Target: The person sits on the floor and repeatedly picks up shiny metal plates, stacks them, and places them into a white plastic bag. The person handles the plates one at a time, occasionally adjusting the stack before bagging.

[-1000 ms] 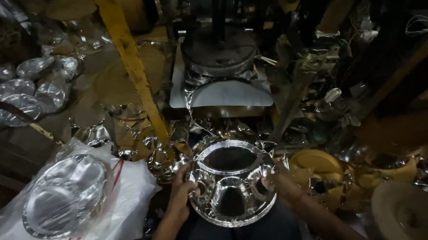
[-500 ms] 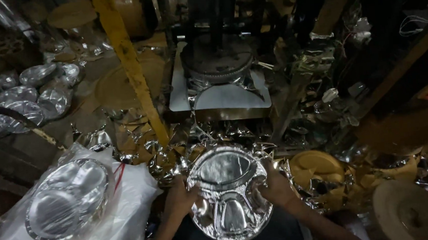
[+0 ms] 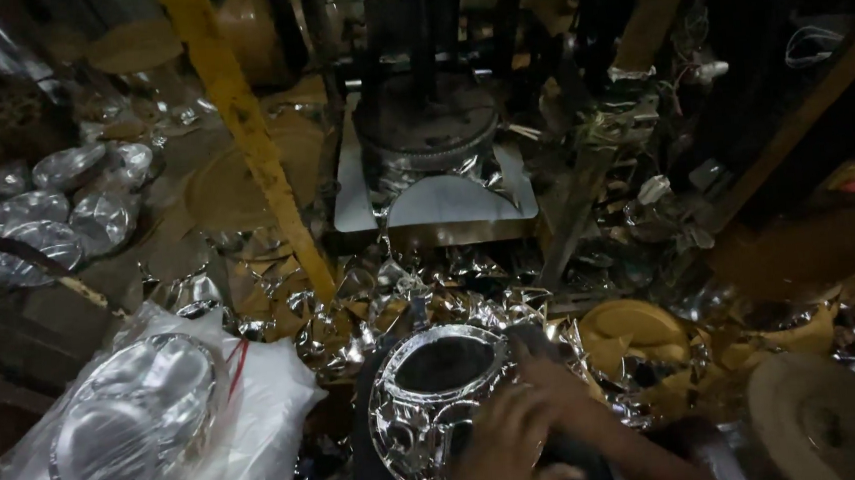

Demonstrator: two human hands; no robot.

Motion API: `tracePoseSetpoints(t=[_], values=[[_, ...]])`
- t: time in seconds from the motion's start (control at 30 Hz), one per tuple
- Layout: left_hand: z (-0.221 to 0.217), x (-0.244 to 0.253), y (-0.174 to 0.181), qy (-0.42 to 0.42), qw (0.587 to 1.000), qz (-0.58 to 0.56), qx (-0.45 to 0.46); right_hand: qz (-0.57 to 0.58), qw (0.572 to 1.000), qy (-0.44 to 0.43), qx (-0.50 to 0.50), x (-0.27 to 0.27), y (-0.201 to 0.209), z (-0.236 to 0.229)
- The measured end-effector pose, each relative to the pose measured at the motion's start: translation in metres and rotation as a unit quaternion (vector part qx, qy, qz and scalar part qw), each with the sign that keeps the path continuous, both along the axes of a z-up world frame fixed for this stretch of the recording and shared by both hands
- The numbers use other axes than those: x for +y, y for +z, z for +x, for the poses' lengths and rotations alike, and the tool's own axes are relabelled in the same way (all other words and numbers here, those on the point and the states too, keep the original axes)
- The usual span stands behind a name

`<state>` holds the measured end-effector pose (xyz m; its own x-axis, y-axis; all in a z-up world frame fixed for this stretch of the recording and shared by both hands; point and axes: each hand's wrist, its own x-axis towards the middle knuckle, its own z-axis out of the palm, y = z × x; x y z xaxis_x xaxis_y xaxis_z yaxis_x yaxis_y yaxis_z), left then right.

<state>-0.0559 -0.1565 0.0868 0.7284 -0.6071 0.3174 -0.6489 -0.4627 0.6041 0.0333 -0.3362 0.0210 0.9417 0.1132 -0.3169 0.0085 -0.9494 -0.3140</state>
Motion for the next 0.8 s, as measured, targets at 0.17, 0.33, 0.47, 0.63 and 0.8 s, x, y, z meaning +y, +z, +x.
tracePoseSetpoints(t=[0.17, 0.33, 0.47, 0.63, 0.8], values=[[0.006, -0.047, -0.026, -0.096, 0.994, -0.008, -0.055, 0.048, 0.996, -0.070, 0.010, 0.017, 0.038, -0.014], [0.013, -0.054, -0.017, -0.070, 0.996, -0.049, -0.008, 0.043, 0.999, -0.020, -0.024, 0.000, -0.015, -0.001], [0.015, -0.055, -0.011, -0.084, 0.996, -0.022, 0.002, 0.052, 0.998, -0.025, -0.031, -0.004, -0.024, -0.004], [0.009, -0.050, 0.015, -0.107, 0.994, 0.012, 0.020, 0.064, 0.996, -0.024, -0.055, -0.005, -0.026, -0.002], [0.006, -0.053, -0.002, -0.093, 0.996, 0.007, 0.013, 0.069, 0.995, -0.022, -0.074, -0.009, -0.032, 0.004]])
